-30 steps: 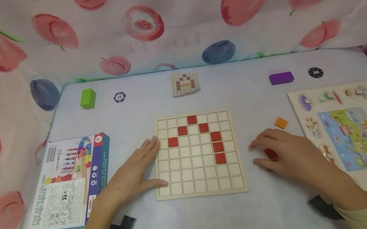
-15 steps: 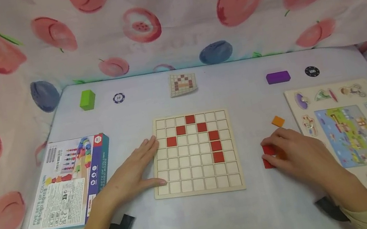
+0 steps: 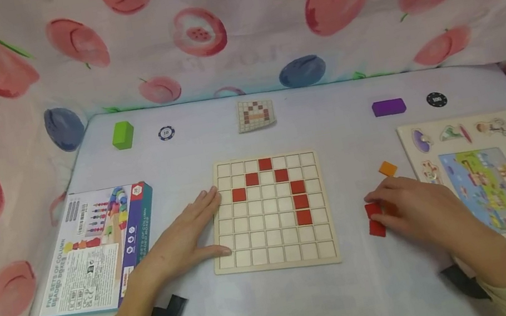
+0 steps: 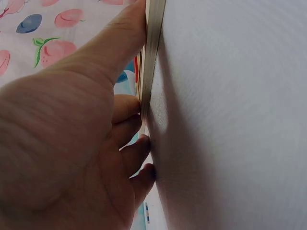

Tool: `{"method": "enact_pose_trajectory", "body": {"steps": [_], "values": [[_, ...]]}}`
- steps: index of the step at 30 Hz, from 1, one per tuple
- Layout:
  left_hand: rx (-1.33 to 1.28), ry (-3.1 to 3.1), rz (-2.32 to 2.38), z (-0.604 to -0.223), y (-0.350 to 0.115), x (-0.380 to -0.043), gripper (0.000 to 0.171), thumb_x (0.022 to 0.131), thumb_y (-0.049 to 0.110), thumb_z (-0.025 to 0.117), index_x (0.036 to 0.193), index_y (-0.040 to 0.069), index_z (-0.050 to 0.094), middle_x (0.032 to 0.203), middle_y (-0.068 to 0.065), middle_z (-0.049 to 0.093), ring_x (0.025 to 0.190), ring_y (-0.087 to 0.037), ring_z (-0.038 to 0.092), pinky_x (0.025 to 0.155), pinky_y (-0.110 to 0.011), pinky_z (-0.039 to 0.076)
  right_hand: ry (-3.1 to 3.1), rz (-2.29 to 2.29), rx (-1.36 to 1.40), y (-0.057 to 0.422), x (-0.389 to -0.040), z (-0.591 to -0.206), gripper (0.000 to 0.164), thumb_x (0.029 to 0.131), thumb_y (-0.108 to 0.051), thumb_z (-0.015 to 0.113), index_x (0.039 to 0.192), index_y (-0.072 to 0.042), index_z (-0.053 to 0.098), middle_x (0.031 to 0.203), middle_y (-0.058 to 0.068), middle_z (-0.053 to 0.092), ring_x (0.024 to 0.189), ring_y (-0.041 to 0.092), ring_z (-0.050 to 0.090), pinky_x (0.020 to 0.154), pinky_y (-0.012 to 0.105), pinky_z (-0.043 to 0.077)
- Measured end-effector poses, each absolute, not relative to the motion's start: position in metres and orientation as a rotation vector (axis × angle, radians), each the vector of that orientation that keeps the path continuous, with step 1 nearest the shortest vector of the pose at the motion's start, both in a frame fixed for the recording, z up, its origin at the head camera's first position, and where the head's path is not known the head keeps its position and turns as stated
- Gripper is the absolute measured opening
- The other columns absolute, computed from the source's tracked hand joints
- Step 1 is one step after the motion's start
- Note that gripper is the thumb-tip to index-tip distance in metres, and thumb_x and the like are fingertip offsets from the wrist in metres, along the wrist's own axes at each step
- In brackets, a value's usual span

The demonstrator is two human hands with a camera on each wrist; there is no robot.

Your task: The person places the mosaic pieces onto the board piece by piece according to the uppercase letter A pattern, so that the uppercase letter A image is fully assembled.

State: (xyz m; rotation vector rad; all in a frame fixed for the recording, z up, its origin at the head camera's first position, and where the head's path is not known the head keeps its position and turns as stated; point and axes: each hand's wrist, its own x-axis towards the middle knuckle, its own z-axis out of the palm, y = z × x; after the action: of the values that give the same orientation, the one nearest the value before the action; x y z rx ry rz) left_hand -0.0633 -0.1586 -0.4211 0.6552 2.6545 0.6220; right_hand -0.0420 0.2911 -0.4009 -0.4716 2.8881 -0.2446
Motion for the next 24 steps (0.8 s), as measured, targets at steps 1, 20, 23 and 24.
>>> {"method": "enact_pose_trajectory", "body": {"steps": [1,20,23,24], "values": [[0.655,2.654,0.622,-0.421,-0.158,-0.063,0.11,0.087,0.053,0.084,0.17,0.01,0.026,0.181,-0.003,0.017,0.169,-0.028,0.016,0.138,-0.049,0.022,2.892,-0.237,-0.466,0.292,-0.042,-0.401,0.04,0.083,-0.036,0.092,0.116,-0.017,0.082,0.113,0.009,0.077,0.084,0.016,0.065,0.06,0.029,0.054],[0.649,2.647,0.621,-0.421,-0.159,-0.064,0.111,0.086,0.054,0.085,0.17,0.011,0.025,0.181,-0.002,0.015,0.169,-0.027,0.014,0.138,-0.05,0.022,3.09,-0.351,-0.729,0.253,-0.057,-0.396,0.031,0.082,-0.029,0.09,0.111,-0.02,0.083,0.103,-0.001,0.077,0.081,0.014,0.07,0.051,0.021,0.046],[0.644,2.645,0.629,-0.422,-0.159,-0.064,0.111,0.086,0.054,0.085,0.17,0.011,0.025,0.181,-0.002,0.015,0.17,-0.027,0.014,0.138,-0.05,0.022,3.073,-0.375,-0.759,0.224,-0.064,-0.394,0.032,0.085,-0.029,0.089,0.114,-0.018,0.083,0.106,0.001,0.077,0.086,0.016,0.073,0.056,0.025,0.054],[0.644,2.644,0.633,-0.421,-0.159,-0.064,0.111,0.086,0.054,0.085,0.17,0.011,0.025,0.181,-0.002,0.015,0.17,-0.027,0.014,0.138,-0.05,0.022,3.059,-0.383,-0.77,0.213,-0.066,-0.395,0.032,0.086,-0.029,0.089,0.115,-0.017,0.083,0.106,0.001,0.077,0.086,0.016,0.073,0.059,0.027,0.056]]}}
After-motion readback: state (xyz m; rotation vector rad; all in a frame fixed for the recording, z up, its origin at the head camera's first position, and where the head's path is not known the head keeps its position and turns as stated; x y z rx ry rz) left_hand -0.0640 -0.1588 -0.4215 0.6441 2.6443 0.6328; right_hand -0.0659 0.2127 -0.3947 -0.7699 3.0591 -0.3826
